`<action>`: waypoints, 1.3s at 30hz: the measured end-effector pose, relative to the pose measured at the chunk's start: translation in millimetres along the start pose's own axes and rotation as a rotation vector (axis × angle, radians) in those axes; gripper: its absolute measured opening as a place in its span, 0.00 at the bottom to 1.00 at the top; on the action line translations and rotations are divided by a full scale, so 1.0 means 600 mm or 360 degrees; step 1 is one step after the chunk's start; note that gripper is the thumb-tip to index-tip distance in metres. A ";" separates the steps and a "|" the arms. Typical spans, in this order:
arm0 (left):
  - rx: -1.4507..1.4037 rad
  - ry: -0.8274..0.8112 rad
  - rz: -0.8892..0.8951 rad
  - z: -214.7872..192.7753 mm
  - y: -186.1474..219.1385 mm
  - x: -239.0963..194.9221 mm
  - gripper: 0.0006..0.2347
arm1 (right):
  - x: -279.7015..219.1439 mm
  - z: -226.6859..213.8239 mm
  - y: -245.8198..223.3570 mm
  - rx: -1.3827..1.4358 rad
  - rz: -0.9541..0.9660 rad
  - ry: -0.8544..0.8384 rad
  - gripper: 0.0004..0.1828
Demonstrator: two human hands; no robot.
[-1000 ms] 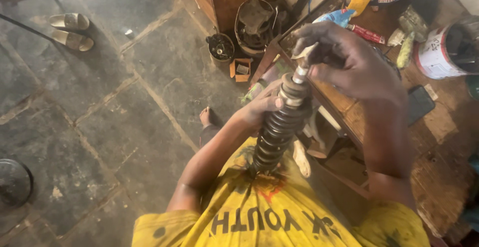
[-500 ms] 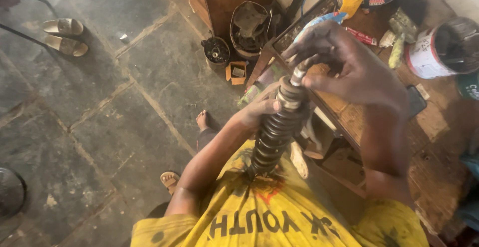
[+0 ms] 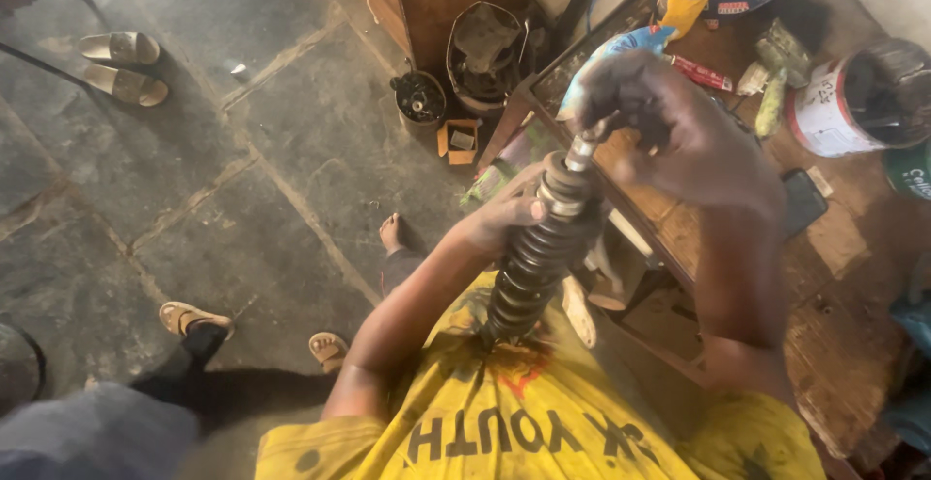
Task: The person uses a spring compressor to compress a coil spring on a shock absorber assembly. They then remove the top nut and disassemble the shock absorber from the spring.
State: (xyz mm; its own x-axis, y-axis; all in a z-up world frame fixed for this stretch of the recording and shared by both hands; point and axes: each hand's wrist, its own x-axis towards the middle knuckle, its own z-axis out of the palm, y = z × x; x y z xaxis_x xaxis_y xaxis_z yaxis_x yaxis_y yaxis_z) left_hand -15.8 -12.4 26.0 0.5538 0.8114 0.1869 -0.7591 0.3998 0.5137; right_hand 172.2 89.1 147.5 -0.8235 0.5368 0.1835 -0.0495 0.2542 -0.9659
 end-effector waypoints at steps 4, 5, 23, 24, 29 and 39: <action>0.0019 -0.0001 0.0004 -0.005 0.000 -0.003 0.34 | -0.005 0.029 0.008 -0.0511 0.0051 0.0221 0.29; 0.0002 0.0041 -0.0017 -0.005 -0.002 -0.004 0.35 | -0.008 0.034 0.008 -0.0483 0.0117 0.0265 0.27; 0.0034 -0.0068 0.0108 -0.052 -0.026 0.013 0.31 | 0.000 0.037 0.029 -0.0257 0.0313 0.0499 0.23; 0.0023 -0.0062 0.0104 -0.051 -0.023 0.012 0.31 | 0.001 0.036 0.028 -0.0078 0.0343 0.0532 0.24; 0.0021 -0.0054 0.0120 -0.055 -0.021 0.008 0.30 | 0.009 0.031 0.028 0.0004 0.0122 0.0315 0.25; 0.0005 -0.0002 0.0107 -0.050 -0.019 0.008 0.32 | 0.012 0.053 0.020 -0.0286 -0.0005 0.0410 0.21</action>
State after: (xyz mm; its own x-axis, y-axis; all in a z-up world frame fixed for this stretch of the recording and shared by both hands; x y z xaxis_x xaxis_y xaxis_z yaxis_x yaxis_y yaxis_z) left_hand -14.7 -0.5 -4.2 0.5018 0.8360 0.2221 -0.7937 0.3430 0.5024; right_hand 147.7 70.1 131.3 -0.6520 0.7163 0.2487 0.0681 0.3820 -0.9216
